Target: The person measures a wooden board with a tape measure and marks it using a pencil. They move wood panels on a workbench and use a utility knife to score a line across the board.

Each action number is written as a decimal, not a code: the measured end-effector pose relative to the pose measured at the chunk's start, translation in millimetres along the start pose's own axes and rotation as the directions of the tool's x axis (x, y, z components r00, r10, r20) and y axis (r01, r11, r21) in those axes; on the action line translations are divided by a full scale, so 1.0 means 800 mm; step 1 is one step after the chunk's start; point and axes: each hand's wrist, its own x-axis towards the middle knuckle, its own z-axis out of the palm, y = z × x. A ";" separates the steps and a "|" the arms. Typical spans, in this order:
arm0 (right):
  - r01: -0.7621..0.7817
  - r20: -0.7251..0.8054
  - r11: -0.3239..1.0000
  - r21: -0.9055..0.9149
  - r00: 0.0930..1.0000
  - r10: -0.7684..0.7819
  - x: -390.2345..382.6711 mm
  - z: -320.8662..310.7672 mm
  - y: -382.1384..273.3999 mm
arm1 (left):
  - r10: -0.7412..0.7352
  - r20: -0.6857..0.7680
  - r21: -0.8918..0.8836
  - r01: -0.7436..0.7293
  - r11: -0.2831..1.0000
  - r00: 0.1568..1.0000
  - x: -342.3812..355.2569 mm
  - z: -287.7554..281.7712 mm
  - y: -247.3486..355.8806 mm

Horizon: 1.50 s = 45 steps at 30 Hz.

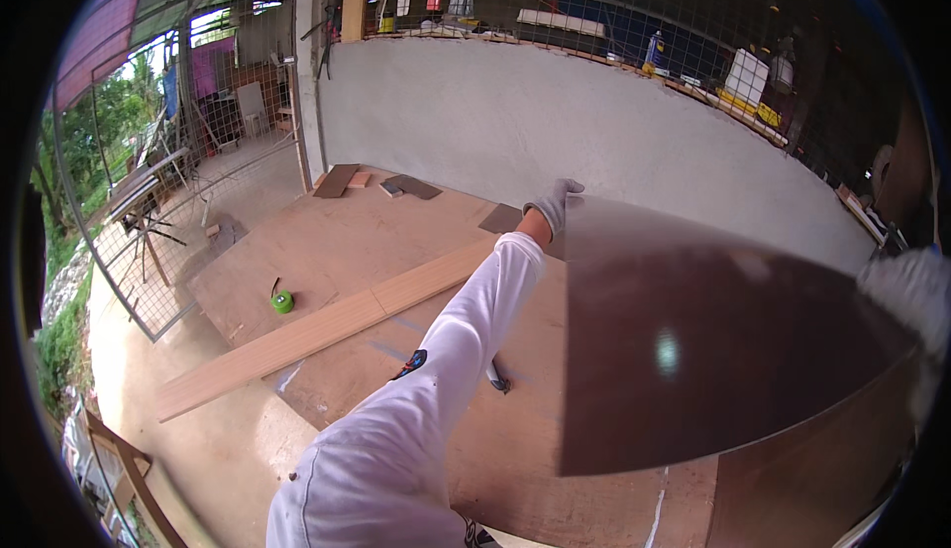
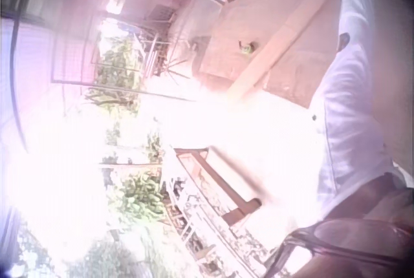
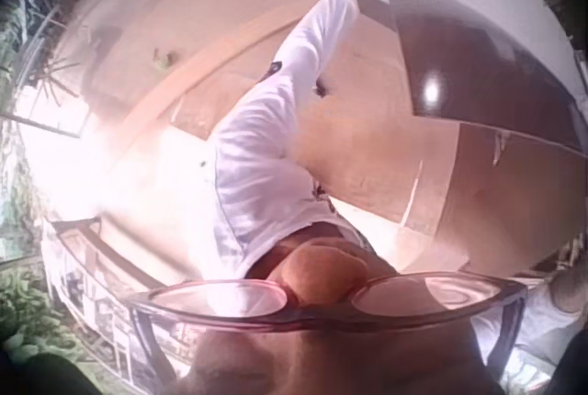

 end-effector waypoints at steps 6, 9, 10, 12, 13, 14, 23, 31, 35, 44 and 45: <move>0.048 0.260 0.920 -0.389 0.964 0.060 0.021 0.185 -0.241 | 0.095 0.108 0.639 -0.142 0.756 0.990 0.003 -0.127 0.140; -0.072 0.167 0.985 -0.154 0.981 0.098 0.064 0.259 -0.326 | 0.042 0.131 0.650 -0.118 0.751 0.990 0.025 -0.195 0.148; -0.172 0.097 0.980 0.100 0.982 0.162 0.077 0.297 -0.350 | 0.035 0.155 0.665 -0.131 0.735 0.987 0.018 -0.234 0.168; -0.272 0.048 0.933 0.237 0.962 0.268 0.103 0.341 -0.400 | 0.115 0.220 0.655 -0.234 0.719 0.969 -0.003 -0.275 0.205; -0.390 0.085 0.878 0.278 0.920 0.381 0.102 0.372 -0.424 | -0.033 0.351 0.437 -0.132 0.890 0.936 0.001 -0.286 0.148; -0.435 0.076 0.857 0.277 0.899 0.432 0.109 0.401 -0.460 | -0.128 0.346 0.425 -0.034 0.905 0.929 -0.005 -0.313 0.160; -0.789 0.312 0.578 0.211 0.614 0.725 0.192 0.626 -0.755 | -0.285 0.153 0.567 0.152 0.810 0.946 -0.057 -0.511 0.203; -0.941 0.389 -0.307 0.141 -0.232 0.892 0.162 0.658 -0.833 | -0.171 0.221 0.584 0.010 0.812 0.960 -0.057 -0.580 0.203; -0.940 0.346 -0.245 0.236 -0.154 0.925 0.183 0.657 -0.806 | 0.256 -0.011 0.984 0.056 -0.170 0.966 -0.075 -0.637 0.287; -0.830 0.017 0.191 0.523 0.235 0.972 0.236 0.769 -0.541 | 0.265 -0.134 0.729 0.276 -0.626 0.955 -0.429 -0.702 0.232; -0.819 0.074 0.213 0.532 0.296 0.952 0.246 0.796 -0.502 | 0.291 -0.211 0.721 0.350 -0.598 0.933 -0.457 -0.705 0.233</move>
